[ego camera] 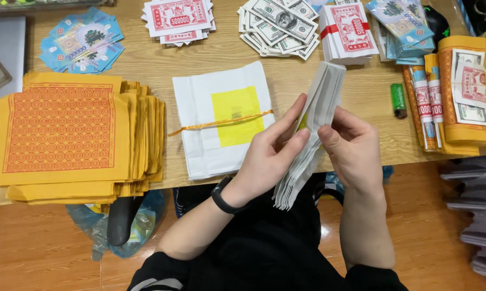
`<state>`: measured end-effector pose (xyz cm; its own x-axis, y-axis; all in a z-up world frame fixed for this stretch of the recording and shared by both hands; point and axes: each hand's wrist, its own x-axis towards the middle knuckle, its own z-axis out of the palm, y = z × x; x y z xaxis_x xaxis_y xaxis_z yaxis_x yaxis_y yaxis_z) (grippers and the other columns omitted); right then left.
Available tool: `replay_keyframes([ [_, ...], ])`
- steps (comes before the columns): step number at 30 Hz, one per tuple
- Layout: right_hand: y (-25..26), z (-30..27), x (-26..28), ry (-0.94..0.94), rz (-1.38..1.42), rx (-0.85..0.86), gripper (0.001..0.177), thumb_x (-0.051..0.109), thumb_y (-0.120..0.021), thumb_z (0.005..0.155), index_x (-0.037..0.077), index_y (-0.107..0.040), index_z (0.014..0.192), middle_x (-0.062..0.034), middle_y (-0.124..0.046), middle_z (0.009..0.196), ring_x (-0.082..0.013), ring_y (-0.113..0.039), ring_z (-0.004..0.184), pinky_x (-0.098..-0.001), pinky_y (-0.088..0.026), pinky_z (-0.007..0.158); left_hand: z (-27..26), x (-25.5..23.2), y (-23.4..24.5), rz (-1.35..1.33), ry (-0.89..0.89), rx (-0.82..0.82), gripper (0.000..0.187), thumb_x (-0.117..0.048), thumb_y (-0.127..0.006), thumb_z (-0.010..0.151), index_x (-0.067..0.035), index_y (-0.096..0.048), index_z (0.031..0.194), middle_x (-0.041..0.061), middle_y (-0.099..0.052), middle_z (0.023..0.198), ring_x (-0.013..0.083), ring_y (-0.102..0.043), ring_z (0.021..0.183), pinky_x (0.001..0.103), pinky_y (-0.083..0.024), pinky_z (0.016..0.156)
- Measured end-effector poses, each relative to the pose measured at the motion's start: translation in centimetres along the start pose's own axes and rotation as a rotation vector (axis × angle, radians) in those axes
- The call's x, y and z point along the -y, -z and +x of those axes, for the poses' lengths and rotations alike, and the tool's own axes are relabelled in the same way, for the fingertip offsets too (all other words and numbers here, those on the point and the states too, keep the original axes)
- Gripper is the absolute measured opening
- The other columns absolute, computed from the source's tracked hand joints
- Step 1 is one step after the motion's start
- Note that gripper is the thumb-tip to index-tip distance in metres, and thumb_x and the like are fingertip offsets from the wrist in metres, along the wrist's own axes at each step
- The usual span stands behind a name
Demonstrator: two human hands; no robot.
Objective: The person repeatedly picks up white paper packets with yellow labels from a desk, fans them open to inspect the contents, and places them back into a stack. The person handles multiple packets one at a time, maintaining a consistent workflow throughout the clip.
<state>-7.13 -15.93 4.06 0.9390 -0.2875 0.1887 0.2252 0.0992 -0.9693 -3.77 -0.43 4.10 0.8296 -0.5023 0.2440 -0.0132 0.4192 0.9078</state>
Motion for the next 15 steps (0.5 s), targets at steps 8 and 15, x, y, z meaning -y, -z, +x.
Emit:
replay_keyframes([
  [8, -0.08, 0.01, -0.30, 0.012, -0.028, -0.002, 0.049, 0.015, -0.073, 0.084, -0.008, -0.059, 0.125, -0.0189, -0.065, 0.111, -0.0156, -0.056, 0.101, -0.0357, -0.057, 0.084, -0.11, -0.13, 0.13, -0.016, 0.008, 0.016, 0.057, -0.012, -0.057, 0.098, -0.006, -0.034, 0.150, 0.013, -0.036, 0.154, 0.0249, -0.033, 0.140, 0.037, -0.041, 0.109],
  [15, -0.27, 0.09, -0.42, 0.013, -0.049, -0.010, 0.050, 0.018, -0.075, 0.083, -0.007, -0.060, 0.124, -0.0155, -0.066, 0.106, -0.0122, -0.057, 0.097, -0.0300, -0.057, 0.082, -0.11, -0.12, 0.30, -0.008, 0.012, 0.021, 0.056, -0.014, -0.057, 0.099, -0.007, -0.034, 0.150, 0.011, -0.035, 0.155, 0.0242, -0.033, 0.140, 0.036, -0.042, 0.107],
])
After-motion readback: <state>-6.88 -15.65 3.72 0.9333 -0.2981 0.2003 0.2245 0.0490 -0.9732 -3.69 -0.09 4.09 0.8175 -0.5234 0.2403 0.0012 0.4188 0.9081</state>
